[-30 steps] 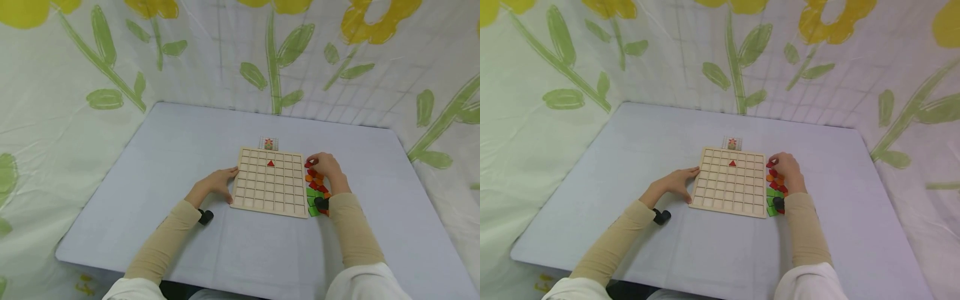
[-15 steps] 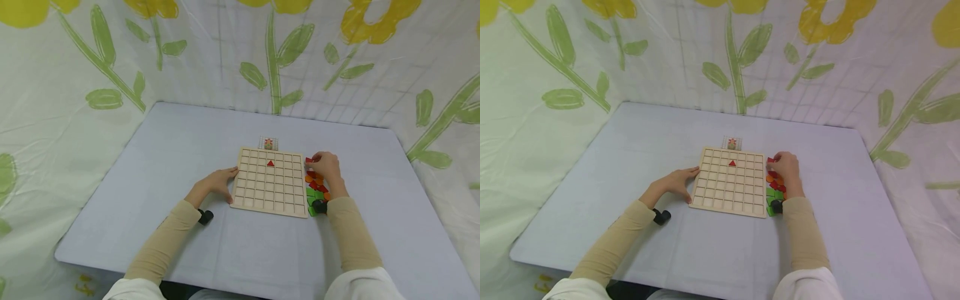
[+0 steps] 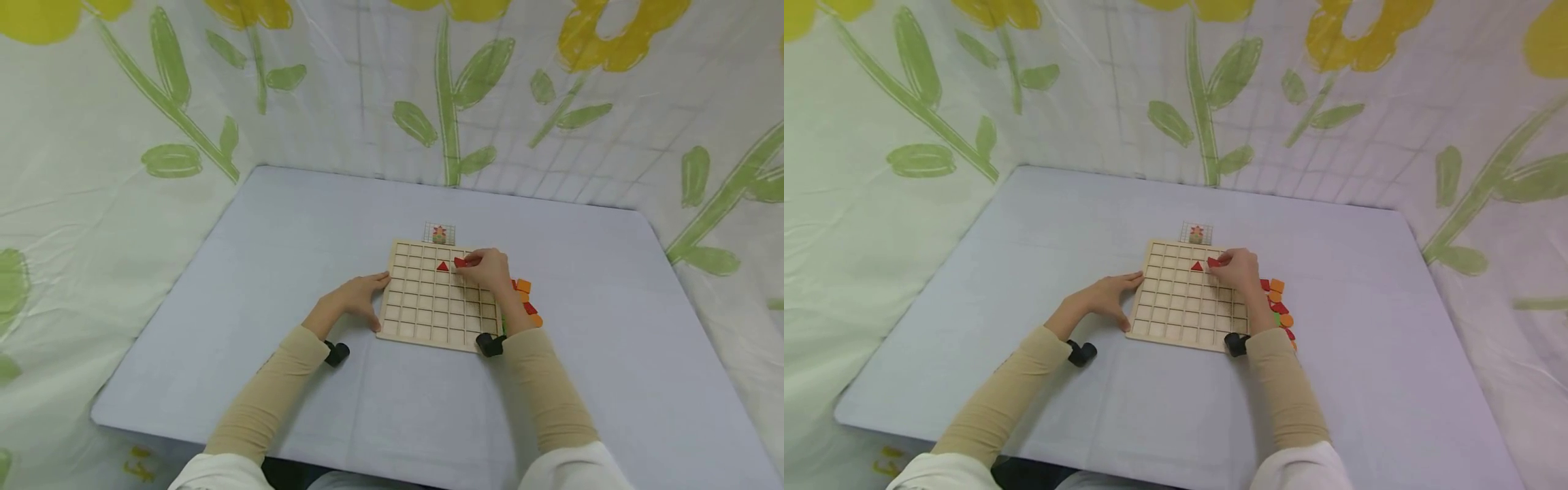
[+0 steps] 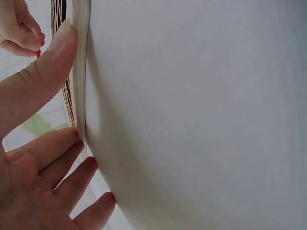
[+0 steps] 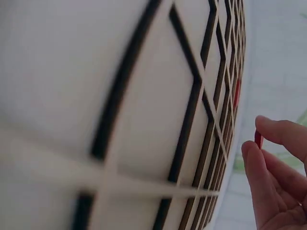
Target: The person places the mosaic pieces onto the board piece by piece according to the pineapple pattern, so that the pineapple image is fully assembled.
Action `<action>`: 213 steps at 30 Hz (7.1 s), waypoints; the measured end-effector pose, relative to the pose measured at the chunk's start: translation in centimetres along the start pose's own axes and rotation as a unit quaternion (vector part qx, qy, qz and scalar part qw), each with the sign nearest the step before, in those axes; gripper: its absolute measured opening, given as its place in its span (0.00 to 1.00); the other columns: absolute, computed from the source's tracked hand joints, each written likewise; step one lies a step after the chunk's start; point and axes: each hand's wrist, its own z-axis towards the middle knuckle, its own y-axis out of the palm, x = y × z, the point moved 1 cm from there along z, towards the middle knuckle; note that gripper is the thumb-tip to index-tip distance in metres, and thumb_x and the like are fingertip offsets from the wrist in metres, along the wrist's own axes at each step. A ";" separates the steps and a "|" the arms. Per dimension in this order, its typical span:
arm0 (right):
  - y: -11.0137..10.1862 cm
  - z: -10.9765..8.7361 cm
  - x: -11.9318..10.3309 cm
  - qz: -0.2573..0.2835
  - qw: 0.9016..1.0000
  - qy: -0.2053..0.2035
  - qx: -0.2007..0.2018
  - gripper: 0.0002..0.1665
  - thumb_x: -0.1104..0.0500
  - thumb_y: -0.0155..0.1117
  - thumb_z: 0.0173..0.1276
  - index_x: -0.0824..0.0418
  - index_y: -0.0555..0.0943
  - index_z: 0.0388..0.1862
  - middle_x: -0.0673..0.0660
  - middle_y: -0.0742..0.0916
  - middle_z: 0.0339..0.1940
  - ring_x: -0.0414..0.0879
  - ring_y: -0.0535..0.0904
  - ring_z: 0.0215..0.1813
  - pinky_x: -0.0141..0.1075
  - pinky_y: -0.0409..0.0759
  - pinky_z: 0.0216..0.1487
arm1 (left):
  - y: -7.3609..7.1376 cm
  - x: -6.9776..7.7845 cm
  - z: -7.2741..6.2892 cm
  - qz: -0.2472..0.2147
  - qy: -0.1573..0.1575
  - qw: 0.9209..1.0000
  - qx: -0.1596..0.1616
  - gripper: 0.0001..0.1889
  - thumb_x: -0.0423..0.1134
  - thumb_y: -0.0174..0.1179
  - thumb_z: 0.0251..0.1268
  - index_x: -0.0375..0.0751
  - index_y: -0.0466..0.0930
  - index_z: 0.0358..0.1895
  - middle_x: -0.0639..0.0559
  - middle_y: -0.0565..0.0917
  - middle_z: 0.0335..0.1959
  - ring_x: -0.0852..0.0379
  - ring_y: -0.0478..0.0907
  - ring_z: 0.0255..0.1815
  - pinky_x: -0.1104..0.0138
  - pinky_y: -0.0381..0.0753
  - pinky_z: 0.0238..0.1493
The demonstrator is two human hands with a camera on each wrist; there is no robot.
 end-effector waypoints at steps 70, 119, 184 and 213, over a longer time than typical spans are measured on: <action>-6.7 -1.7 6.2 -0.025 0.997 0.068 0.014 0.22 0.60 0.60 0.70 0.71 0.77 0.58 0.72 0.78 0.57 0.65 0.73 0.55 0.55 0.74 0.57 | 0.1 -0.8 -0.3 -0.022 0.007 1.000 -0.019 0.58 0.42 0.76 0.46 0.31 0.45 0.77 0.42 0.45 0.79 0.44 0.44 0.78 0.53 0.50 0.75; -7.8 -2.2 7.8 -0.052 0.998 0.031 0.007 0.24 0.58 0.65 0.66 0.73 0.77 0.56 0.73 0.81 0.51 0.65 0.74 0.52 0.55 0.75 0.56 | 0.1 0.0 -0.2 -0.010 0.000 1.000 -0.015 0.58 0.43 0.77 0.45 0.31 0.48 0.76 0.43 0.47 0.79 0.43 0.47 0.77 0.53 0.52 0.74; 1.7 0.6 -0.4 -0.062 0.989 -0.095 -0.094 0.15 0.60 0.66 0.66 0.67 0.84 0.49 0.63 0.87 0.44 0.56 0.81 0.48 0.48 0.78 0.52 | 0.3 -0.3 -0.2 -0.013 0.000 1.000 -0.013 0.58 0.42 0.78 0.44 0.31 0.49 0.76 0.43 0.48 0.79 0.43 0.48 0.77 0.52 0.52 0.74; -6.6 -1.9 6.4 -0.063 0.992 0.072 -0.078 0.23 0.58 0.61 0.70 0.72 0.76 0.57 0.72 0.78 0.54 0.63 0.71 0.55 0.56 0.70 0.60 | 0.1 -0.1 -0.1 -0.003 0.004 1.000 -0.015 0.58 0.43 0.77 0.45 0.31 0.47 0.76 0.42 0.47 0.79 0.43 0.47 0.77 0.53 0.51 0.74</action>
